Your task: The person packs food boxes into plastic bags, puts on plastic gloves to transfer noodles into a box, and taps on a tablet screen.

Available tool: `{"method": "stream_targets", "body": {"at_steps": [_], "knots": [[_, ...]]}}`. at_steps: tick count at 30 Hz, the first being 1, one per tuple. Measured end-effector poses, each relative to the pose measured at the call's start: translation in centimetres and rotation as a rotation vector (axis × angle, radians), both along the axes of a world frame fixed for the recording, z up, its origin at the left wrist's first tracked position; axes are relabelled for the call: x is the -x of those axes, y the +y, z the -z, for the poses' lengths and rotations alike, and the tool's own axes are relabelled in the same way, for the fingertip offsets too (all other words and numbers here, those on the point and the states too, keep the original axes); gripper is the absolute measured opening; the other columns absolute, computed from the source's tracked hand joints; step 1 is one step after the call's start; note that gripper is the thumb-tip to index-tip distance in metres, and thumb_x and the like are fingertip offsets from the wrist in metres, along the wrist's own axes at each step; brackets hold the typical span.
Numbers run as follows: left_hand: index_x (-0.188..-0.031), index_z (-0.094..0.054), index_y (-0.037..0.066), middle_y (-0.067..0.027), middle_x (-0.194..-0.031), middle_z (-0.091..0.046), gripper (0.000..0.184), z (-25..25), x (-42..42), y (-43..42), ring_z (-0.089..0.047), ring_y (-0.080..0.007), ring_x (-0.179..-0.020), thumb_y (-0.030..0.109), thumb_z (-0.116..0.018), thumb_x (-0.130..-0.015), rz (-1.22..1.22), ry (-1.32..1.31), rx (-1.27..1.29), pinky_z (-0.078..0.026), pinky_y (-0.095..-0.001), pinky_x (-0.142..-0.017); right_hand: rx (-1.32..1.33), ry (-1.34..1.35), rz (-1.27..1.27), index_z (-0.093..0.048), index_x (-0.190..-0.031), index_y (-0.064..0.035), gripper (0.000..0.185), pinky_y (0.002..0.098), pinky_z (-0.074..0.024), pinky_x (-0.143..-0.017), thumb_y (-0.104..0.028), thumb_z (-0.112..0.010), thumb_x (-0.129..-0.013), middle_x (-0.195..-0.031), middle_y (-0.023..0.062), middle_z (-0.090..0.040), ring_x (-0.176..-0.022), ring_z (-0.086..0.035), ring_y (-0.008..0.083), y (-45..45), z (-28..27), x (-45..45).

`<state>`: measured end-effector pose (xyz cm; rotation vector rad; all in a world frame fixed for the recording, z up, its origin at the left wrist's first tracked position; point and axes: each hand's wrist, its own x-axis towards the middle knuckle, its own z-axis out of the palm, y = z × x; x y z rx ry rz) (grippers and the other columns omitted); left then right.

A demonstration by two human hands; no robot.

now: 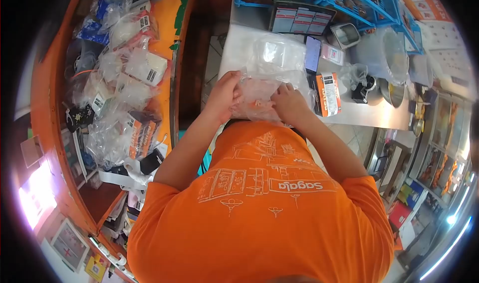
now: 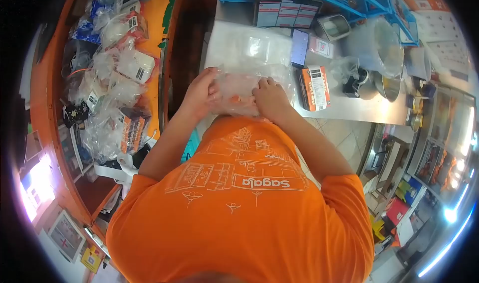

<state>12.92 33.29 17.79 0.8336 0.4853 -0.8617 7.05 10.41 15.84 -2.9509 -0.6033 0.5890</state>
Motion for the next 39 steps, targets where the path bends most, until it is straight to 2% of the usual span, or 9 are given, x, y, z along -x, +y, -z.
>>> {"method": "stream_targets", "body": {"at_steps": [2, 5, 11, 20, 25, 31, 33, 37, 39], "knots": [[-0.107, -0.055, 0.009, -0.0085, -0.095, -0.061, 0.021, 0.2, 0.5, -1.1, -0.047, -0.0096, -0.064, 0.025, -0.060, -0.094, 0.192, -0.245, -0.298, -0.048, -0.0265, -0.058, -0.027, 0.071, 0.094, -0.061, -0.117, -0.0051, 0.040, 0.0448, -0.0499, -0.087, -0.030, -0.065, -0.086, -0.109, 0.0172, -0.063, -0.104, -0.062, 0.0332, 1.2, -1.7, 0.8], [-0.112, -0.055, 0.007, -0.0102, -0.094, -0.062, 0.034, 5.1, 2.2, -3.5, -0.061, -0.0220, -0.078, 0.024, -0.069, -0.086, 0.236, -0.824, -0.581, -0.051, -0.0346, -0.070, -0.018, 0.123, 0.166, -0.058, -0.124, -0.0033, 0.050, 0.0453, -0.0490, -0.087, -0.037, -0.064, -0.088, -0.110, 0.0184, -0.064, -0.104, -0.062, 0.0326, 2.4, -4.5, 2.2], [-0.122, -0.052, 0.008, -0.0141, -0.115, -0.061, 0.049, 9.7, 3.4, -5.6, -0.062, -0.0371, -0.106, 0.018, -0.073, -0.078, 0.499, -1.073, -0.843, -0.050, -0.0452, -0.087, 0.055, 0.085, 0.247, -0.057, -0.127, -0.0020, 0.054, 0.0434, -0.0488, -0.087, -0.041, -0.062, -0.089, -0.110, 0.0153, -0.067, -0.101, -0.062, 0.0310, 2.0, -6.4, 4.3], [-0.130, -0.047, 0.005, -0.0064, -0.109, -0.059, 0.043, 0.2, 1.6, -3.1, -0.060, -0.0099, -0.086, 0.008, -0.063, -0.090, 0.353, -0.440, -0.391, -0.048, -0.0233, -0.063, -0.323, -0.239, 0.385, -0.064, -0.109, -0.0070, 0.023, 0.0420, -0.0506, -0.078, -0.015, -0.063, -0.087, -0.093, 0.0135, -0.065, -0.087, -0.063, 0.0320, 1.7, -1.2, 3.9], [-0.129, -0.044, 0.007, -0.0114, -0.105, -0.061, 0.035, 5.1, 3.2, -3.8, -0.062, -0.0145, -0.087, 0.008, -0.054, -0.096, 0.440, -0.530, -0.406, -0.050, -0.0272, -0.073, -0.626, 0.164, 0.690, -0.063, -0.112, -0.0053, 0.026, 0.0413, -0.0509, -0.080, -0.013, -0.063, -0.087, -0.102, 0.0174, -0.066, -0.094, -0.064, 0.0329, 3.0, -3.3, 1.7], [-0.137, -0.037, 0.005, -0.0125, -0.104, -0.063, 0.038, 7.2, 3.6, -6.8, -0.062, -0.0175, -0.086, 0.010, -0.044, -0.100, 0.223, -0.281, -0.272, -0.051, -0.0305, -0.074, -0.964, 0.099, 0.259, -0.061, -0.120, -0.0018, 0.034, 0.0391, -0.0534, -0.075, -0.017, -0.065, -0.090, -0.098, 0.0202, -0.069, -0.083, -0.069, 0.0325, -1.0, -9.4, 4.8], [-0.135, -0.039, 0.003, -0.0109, -0.099, -0.064, 0.038, 7.2, 3.0, -5.9, -0.062, -0.0153, -0.083, 0.011, -0.048, -0.098, 0.347, -0.301, -0.360, -0.051, -0.0288, -0.069, -1.199, 0.706, 0.885, -0.063, -0.115, -0.0038, 0.029, 0.0415, -0.0519, -0.081, -0.016, -0.063, -0.089, -0.095, 0.0182, -0.069, -0.093, -0.067, 0.0334, -3.7, -13.1, 4.9], [-0.132, -0.043, 0.003, -0.0067, -0.085, -0.062, 0.046, 2.1, 2.5, -2.9, -0.059, -0.0139, -0.072, 0.014, -0.061, -0.092, 0.450, -0.481, -0.510, -0.048, -0.0277, -0.062, -0.410, -0.496, 1.023, -0.045, -0.140, -0.0115, 0.073, 0.0404, -0.0505, -0.091, -0.034, -0.077, -0.079, -0.135, 0.0219, -0.052, -0.116, -0.059, 0.0309, -11.2, -0.3, 3.6], [-0.112, -0.050, 0.002, -0.0024, -0.073, -0.056, 0.029, -0.2, 2.4, -1.4, -0.050, -0.0106, -0.055, 0.017, -0.065, -0.091, 0.476, -0.624, -0.824, -0.040, -0.0262, -0.050, -0.133, -0.320, 1.110, -0.032, -0.147, -0.0146, 0.092, 0.0432, -0.0479, -0.096, -0.039, -0.080, -0.073, -0.140, 0.0227, -0.046, -0.120, -0.055, 0.0353, -11.6, 2.8, 2.9]]}}
